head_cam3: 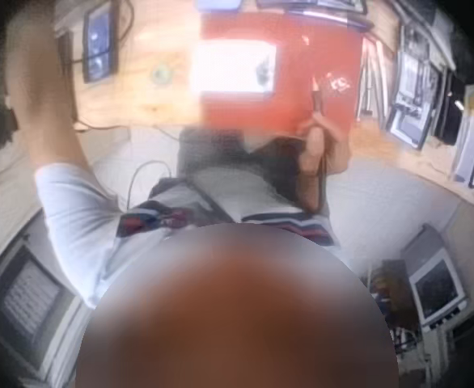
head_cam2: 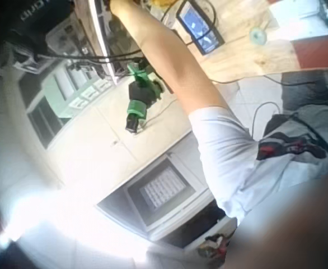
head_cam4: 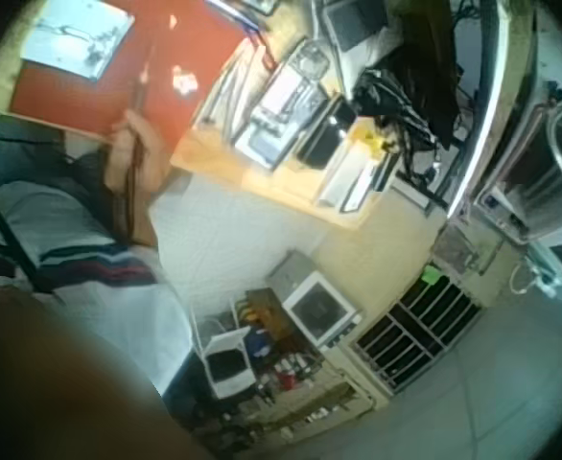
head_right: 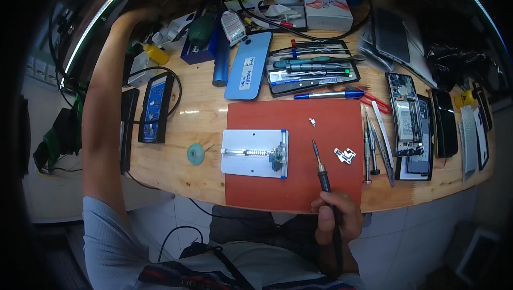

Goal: The person cleans a smartphone, hands it to another person, and then uses a soldering iron and solder to work on a small circuit board held in a vise. The person repeatedly applies solder to specific points on the board.

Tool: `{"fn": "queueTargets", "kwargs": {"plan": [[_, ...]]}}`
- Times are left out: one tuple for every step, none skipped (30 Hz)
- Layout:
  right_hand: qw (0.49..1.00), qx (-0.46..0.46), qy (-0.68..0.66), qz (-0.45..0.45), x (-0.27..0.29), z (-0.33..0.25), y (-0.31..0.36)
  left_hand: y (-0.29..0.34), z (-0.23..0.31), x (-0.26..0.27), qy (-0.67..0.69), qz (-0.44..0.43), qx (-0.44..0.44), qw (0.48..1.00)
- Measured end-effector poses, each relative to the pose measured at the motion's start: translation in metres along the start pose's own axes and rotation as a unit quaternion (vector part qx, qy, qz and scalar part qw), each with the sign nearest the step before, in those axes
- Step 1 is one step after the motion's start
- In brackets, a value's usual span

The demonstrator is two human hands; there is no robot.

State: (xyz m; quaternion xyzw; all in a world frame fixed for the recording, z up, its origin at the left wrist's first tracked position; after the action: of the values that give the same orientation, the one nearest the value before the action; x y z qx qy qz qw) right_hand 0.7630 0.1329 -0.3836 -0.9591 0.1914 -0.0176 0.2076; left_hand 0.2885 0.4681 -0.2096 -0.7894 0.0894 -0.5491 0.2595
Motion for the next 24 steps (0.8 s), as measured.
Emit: {"fn": "queueTargets", "kwargs": {"plan": [[1.000, -0.009, -0.015, 0.009, -0.001, 0.001, 0.000, 0.012, 0.006, 0.015, 0.035, -0.050, 0.016, 0.998], [0.999, -0.019, -0.031, 0.022, -0.003, 0.002, 0.001, 0.024, 0.014, 0.031, 0.071, -0.098, 0.031, 0.992], [0.999, -0.012, -0.022, 0.024, -0.002, 0.002, 0.001, 0.048, 0.024, 0.043, 0.079, -0.039, 0.006, 0.996], [0.998, -0.029, -0.044, 0.040, -0.004, 0.004, 0.002, 0.074, 0.036, 0.054, 0.109, 0.006, -0.005, 0.994], [0.998, -0.027, -0.044, 0.038, -0.003, 0.005, 0.001, 0.102, 0.046, 0.063, 0.164, 0.010, -0.018, 0.986], [0.998, -0.031, -0.039, 0.042, -0.003, 0.006, 0.001, 0.130, 0.053, 0.072, 0.219, 0.013, -0.031, 0.975], [0.998, -0.023, -0.050, 0.037, -0.003, 0.007, 0.001, 0.157, 0.060, 0.077, 0.245, -0.018, -0.039, 0.969], [0.997, -0.019, -0.060, 0.037, -0.004, 0.008, 0.000, 0.181, 0.068, 0.081, 0.281, -0.024, -0.068, 0.957], [0.997, -0.020, -0.066, 0.038, -0.005, 0.009, 0.000, 0.203, 0.075, 0.080, 0.277, -0.050, -0.063, 0.957], [0.997, -0.013, -0.069, 0.037, -0.006, 0.008, 0.000, 0.222, 0.082, 0.079, 0.286, -0.052, -0.079, 0.954], [0.997, -0.011, -0.070, 0.037, -0.007, 0.008, -0.001, 0.233, 0.088, 0.077, 0.283, -0.088, -0.086, 0.951], [0.997, -0.011, -0.067, 0.038, -0.007, 0.008, -0.001, 0.243, 0.094, 0.072, 0.283, -0.136, -0.072, 0.947], [0.997, -0.005, -0.065, 0.034, -0.008, 0.008, -0.001, 0.250, 0.096, 0.072, 0.306, -0.129, -0.076, 0.940], [0.998, -0.009, -0.060, 0.034, -0.008, 0.008, -0.001, 0.253, 0.098, 0.072, 0.316, -0.139, -0.070, 0.936], [0.998, -0.004, -0.062, 0.030, -0.008, 0.008, -0.001, 0.253, 0.099, 0.072, 0.308, -0.158, -0.060, 0.936], [0.997, -0.002, -0.072, 0.028, -0.007, 0.008, -0.002, 0.252, 0.099, 0.075, 0.290, -0.145, -0.081, 0.942], [0.998, 0.002, -0.060, 0.028, -0.006, 0.008, -0.002, 0.255, 0.098, 0.080, 0.272, -0.133, -0.103, 0.947], [0.998, 0.003, -0.056, 0.030, -0.006, 0.008, -0.001, 0.256, 0.097, 0.084, 0.238, -0.136, -0.120, 0.954], [0.998, 0.000, -0.051, 0.032, -0.006, 0.008, 0.000, 0.251, 0.096, 0.091, 0.263, -0.125, -0.137, 0.947], [0.998, 0.002, -0.050, 0.040, -0.007, 0.009, 0.000, 0.248, 0.098, 0.099, 0.289, -0.067, -0.141, 0.944], [0.998, 0.002, -0.050, 0.046, -0.007, 0.009, 0.000, 0.240, 0.103, 0.104, 0.334, -0.044, -0.121, 0.934], [0.997, 0.002, -0.053, 0.049, -0.008, 0.009, 0.001, 0.233, 0.113, 0.107, 0.379, 0.004, -0.107, 0.919], [0.997, -0.006, -0.047, 0.058, -0.009, 0.008, 0.002, 0.227, 0.126, 0.105, 0.370, -0.017, -0.086, 0.925], [0.997, -0.010, -0.047, 0.060, -0.010, 0.008, 0.002, 0.217, 0.142, 0.102, 0.371, -0.010, -0.079, 0.925]]}}
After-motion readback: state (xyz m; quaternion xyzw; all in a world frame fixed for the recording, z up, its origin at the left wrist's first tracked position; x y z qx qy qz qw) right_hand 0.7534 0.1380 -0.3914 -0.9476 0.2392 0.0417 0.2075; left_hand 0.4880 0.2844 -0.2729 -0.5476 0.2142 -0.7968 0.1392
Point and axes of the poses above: each hand's wrist, its own y-axis away from the middle knuckle, its own x-axis out of the back of the hand, z = x × y, the point moved 2 cm from there along -y, towards the middle knuckle, and after that the axes turned 15 degrees about z, right-handed, at the moved point
